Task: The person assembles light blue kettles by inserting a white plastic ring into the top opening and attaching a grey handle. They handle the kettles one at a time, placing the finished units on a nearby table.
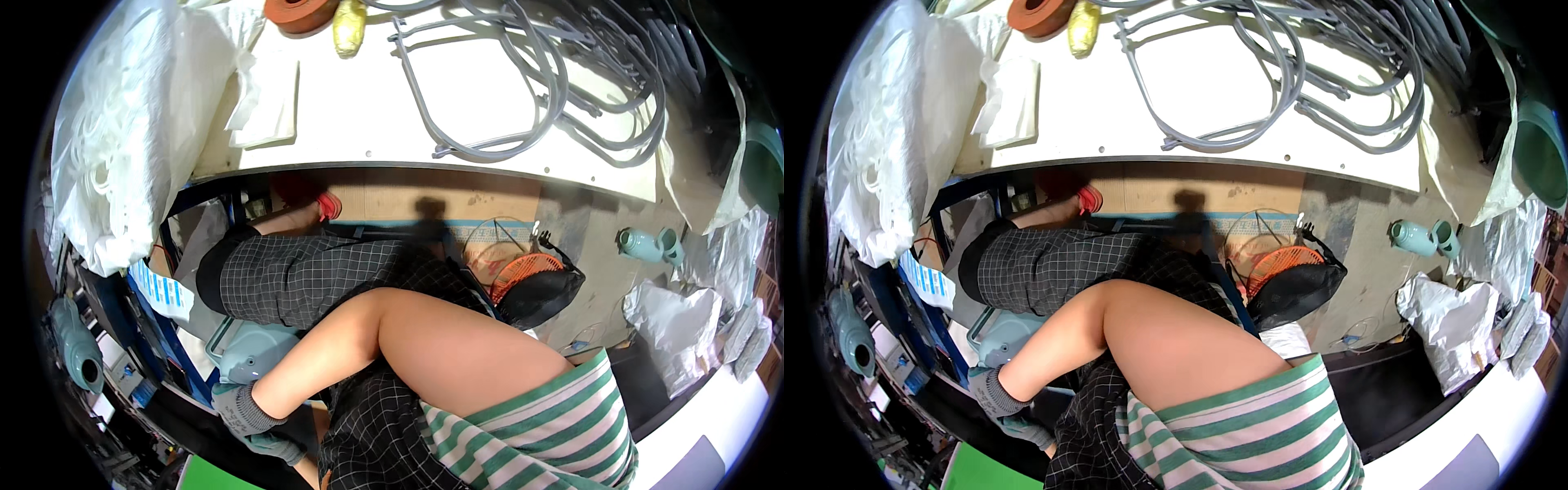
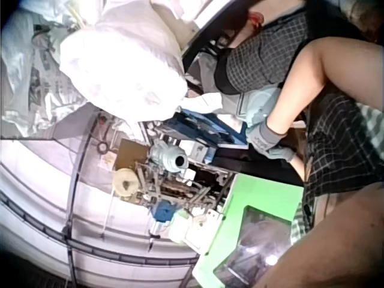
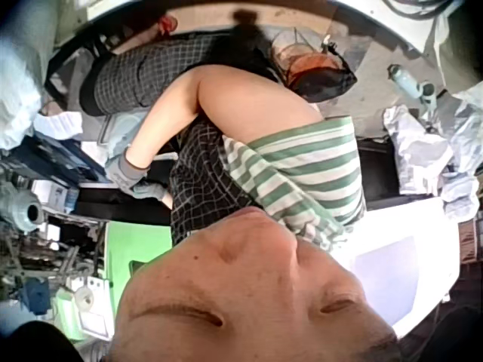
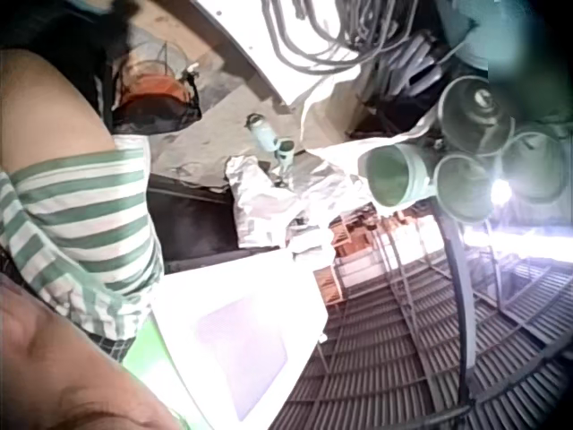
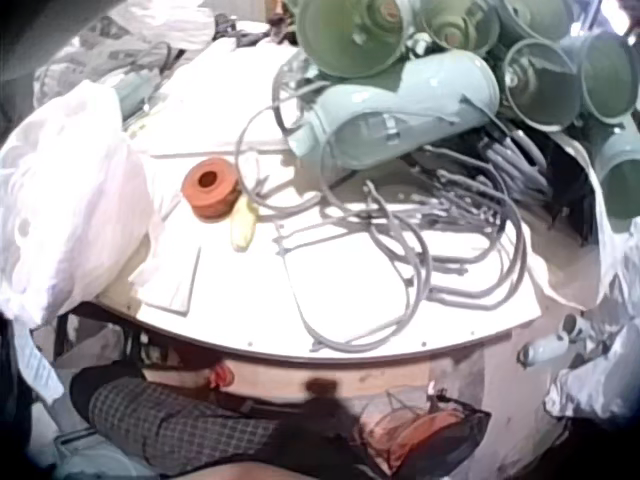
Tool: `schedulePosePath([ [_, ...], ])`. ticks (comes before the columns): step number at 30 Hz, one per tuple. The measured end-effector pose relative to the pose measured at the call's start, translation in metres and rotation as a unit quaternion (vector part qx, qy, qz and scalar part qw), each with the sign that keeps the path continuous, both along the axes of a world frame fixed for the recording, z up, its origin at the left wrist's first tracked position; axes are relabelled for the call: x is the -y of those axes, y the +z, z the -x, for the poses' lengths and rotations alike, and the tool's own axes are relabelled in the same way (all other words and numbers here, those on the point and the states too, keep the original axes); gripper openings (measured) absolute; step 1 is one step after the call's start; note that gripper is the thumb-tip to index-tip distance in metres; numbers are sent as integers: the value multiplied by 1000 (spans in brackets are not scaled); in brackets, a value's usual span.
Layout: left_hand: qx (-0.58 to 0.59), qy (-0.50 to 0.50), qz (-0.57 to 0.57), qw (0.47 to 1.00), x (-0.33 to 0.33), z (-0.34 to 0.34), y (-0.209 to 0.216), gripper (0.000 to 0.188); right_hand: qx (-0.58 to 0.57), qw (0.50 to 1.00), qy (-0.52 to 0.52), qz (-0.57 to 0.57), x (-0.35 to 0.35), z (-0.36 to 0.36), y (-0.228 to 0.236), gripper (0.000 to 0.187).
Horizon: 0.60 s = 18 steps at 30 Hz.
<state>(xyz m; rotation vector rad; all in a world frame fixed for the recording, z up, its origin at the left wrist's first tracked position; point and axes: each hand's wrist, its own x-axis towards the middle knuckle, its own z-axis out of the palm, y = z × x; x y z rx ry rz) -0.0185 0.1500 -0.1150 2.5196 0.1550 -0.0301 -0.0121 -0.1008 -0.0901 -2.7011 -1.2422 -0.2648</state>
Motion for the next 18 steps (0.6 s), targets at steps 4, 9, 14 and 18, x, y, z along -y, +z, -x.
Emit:
schedulePosePath([
  [4, -23, -34, -10, 999, 5, -8, 21, 67, -38, 997, -62, 2, -51, -33, 1, 39],
  [9, 46, -208, -65, 975, 48, -31, 58, 65, -36, 977, 23, -211, 1, -18, -34, 25],
  [14, 248, -368, -441, 780, 125, -31, 81, 27, -1, 991, -1, -131, 15, 3, -35, 21],
  [18, 224, -402, -329, 825, 140, -13, 82, 27, -56, 989, 52, -123, 63, 18, -25, 24],
])
